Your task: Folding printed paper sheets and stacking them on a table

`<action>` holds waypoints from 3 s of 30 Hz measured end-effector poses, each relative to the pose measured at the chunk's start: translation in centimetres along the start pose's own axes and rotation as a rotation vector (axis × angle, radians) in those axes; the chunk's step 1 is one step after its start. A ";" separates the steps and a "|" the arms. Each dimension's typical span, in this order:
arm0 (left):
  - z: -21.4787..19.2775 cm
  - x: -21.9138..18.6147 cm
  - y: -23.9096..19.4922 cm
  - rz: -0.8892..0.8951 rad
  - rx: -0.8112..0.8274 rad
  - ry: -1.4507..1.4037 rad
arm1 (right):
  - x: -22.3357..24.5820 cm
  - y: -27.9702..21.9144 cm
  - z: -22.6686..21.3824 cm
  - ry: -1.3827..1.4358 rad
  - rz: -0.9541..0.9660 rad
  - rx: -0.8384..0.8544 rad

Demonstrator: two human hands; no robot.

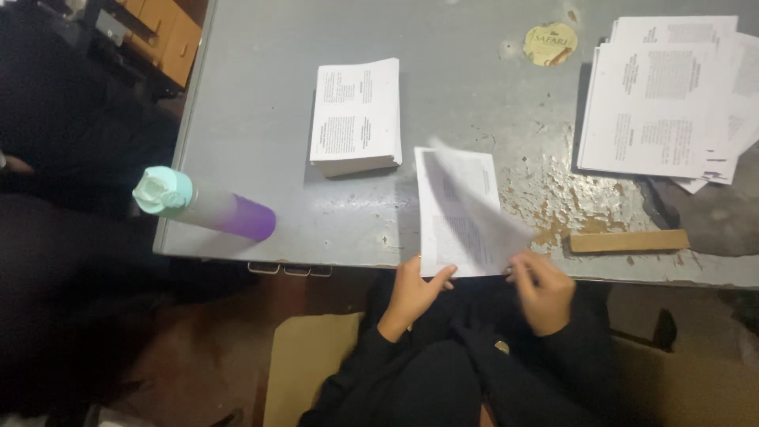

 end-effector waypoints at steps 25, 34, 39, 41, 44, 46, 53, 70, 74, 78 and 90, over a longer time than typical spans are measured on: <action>11.5 -5.4 8.0 0.623 0.292 0.855 | -4.2 0.9 -7.6 -0.263 0.268 -0.361; 10.1 -7.0 11.3 0.314 0.378 1.155 | -6.9 2.7 -7.8 -0.158 0.226 -0.183; 8.1 -7.7 16.3 0.271 0.286 1.163 | -6.9 2.8 -7.5 -0.010 0.282 -0.139; 8.0 -6.3 19.0 0.306 0.220 1.222 | -6.6 2.7 -7.4 -0.032 0.277 -0.145; 8.1 -6.5 20.4 0.387 0.079 1.278 | -7.1 2.7 -7.3 -0.072 0.239 -0.165; 7.9 -8.1 18.7 0.426 0.013 1.278 | -7.6 2.4 -7.3 -0.086 0.213 -0.175; 8.8 -8.0 11.6 0.384 0.231 1.146 | -7.6 1.4 -8.3 -0.141 0.260 -0.270; -1.8 -0.5 4.2 0.118 -0.210 -0.149 | -1.6 0.7 1.7 -0.026 -0.126 0.057; -3.4 10.3 0.0 -0.052 -0.082 -0.283 | -0.3 1.0 0.4 0.069 -0.105 0.075; -0.8 13.6 -1.5 -0.086 -0.018 -0.454 | 0.8 1.0 0.6 0.093 -0.139 0.102; -0.9 3.5 3.4 -0.028 -0.172 -0.307 | 2.7 -2.4 -0.7 -0.293 -0.209 0.069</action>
Point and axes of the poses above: each hand's wrist, its own y-axis towards the middle knuckle, its own z-axis out of the palm, x = y × z, the point moved 6 cm from there along y, towards the middle knuckle, and after that the axes turned 10 degrees about x, right-handed, at the moved point
